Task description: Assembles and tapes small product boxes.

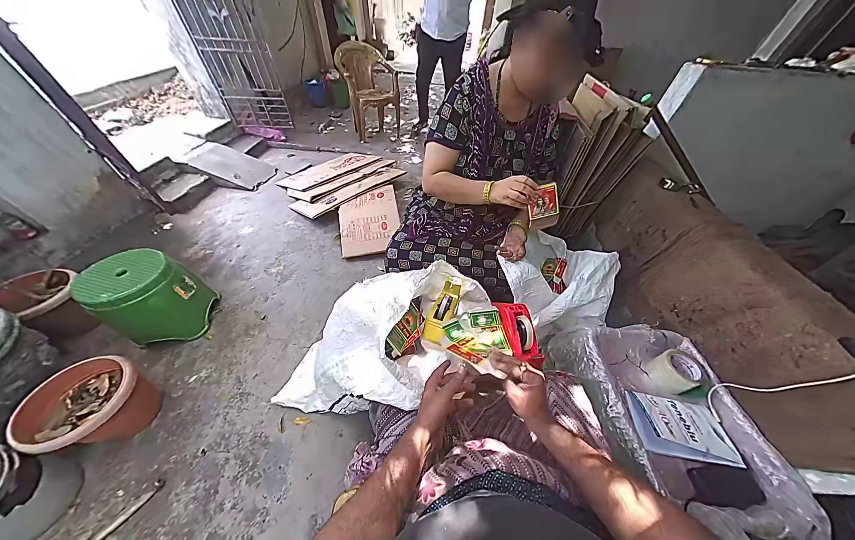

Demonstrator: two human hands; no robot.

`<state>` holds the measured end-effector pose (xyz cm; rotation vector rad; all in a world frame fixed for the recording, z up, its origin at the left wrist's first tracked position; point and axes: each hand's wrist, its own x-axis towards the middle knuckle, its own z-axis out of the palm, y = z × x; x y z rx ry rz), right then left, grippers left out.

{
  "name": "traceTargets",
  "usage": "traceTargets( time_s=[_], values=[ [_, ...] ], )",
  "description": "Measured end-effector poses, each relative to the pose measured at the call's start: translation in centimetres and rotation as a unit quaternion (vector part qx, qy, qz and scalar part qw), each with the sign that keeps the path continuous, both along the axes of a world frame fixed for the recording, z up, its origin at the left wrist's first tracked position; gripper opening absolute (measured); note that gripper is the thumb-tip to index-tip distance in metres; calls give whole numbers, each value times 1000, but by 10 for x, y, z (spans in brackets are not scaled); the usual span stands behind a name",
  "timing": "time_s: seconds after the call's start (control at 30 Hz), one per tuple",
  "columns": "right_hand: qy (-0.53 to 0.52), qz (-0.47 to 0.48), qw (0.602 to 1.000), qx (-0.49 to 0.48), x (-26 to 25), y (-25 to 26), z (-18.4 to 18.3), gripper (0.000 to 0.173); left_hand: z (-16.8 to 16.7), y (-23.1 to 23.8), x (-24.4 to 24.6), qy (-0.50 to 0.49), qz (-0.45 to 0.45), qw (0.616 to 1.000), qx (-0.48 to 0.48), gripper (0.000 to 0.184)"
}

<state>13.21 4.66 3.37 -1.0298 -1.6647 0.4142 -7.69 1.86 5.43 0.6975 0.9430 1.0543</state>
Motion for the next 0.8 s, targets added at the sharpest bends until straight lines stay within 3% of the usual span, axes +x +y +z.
traceTargets(
  time_s=[0.07, 0.13, 0.2, 0.3, 0.37, 0.43, 0.5, 0.6, 0.7, 0.8],
  values=[
    [-14, 126, 992, -12, 7, -26, 16, 20, 2, 3, -2, -43, 36, 997, -43, 41],
    [-87, 175, 981, 0, 19, -43, 21, 23, 1, 4, -4, -66, 67, 995, -27, 29],
    [-167, 158, 973, 5, 34, -50, 22, 27, 1, -1, -2, -44, 68, 996, 26, 27],
    [-210, 26, 974, -88, 39, -59, 30, 37, 4, -8, 3, -4, 45, 994, 95, 37],
    [-150, -37, 969, -194, 27, -58, 37, 42, 2, -9, 6, 17, 17, 987, 158, 41],
    [-13, -42, 963, -267, 11, -55, 39, 51, 3, -12, 7, 45, -15, 980, 195, 33],
    [124, -53, 947, -290, -8, -56, 42, 53, -1, -15, 9, 65, -38, 972, 222, 33],
    [266, -89, 910, -306, -25, -55, 41, 42, -10, -16, 9, 82, -54, 957, 273, 41],
    [310, -101, 903, -278, -26, -53, 41, 18, -6, -16, 7, 79, -49, 958, 270, 41],
    [319, -21, 912, -259, -16, -59, 49, 17, -2, -14, 3, 72, -63, 967, 235, 40]
  ],
)
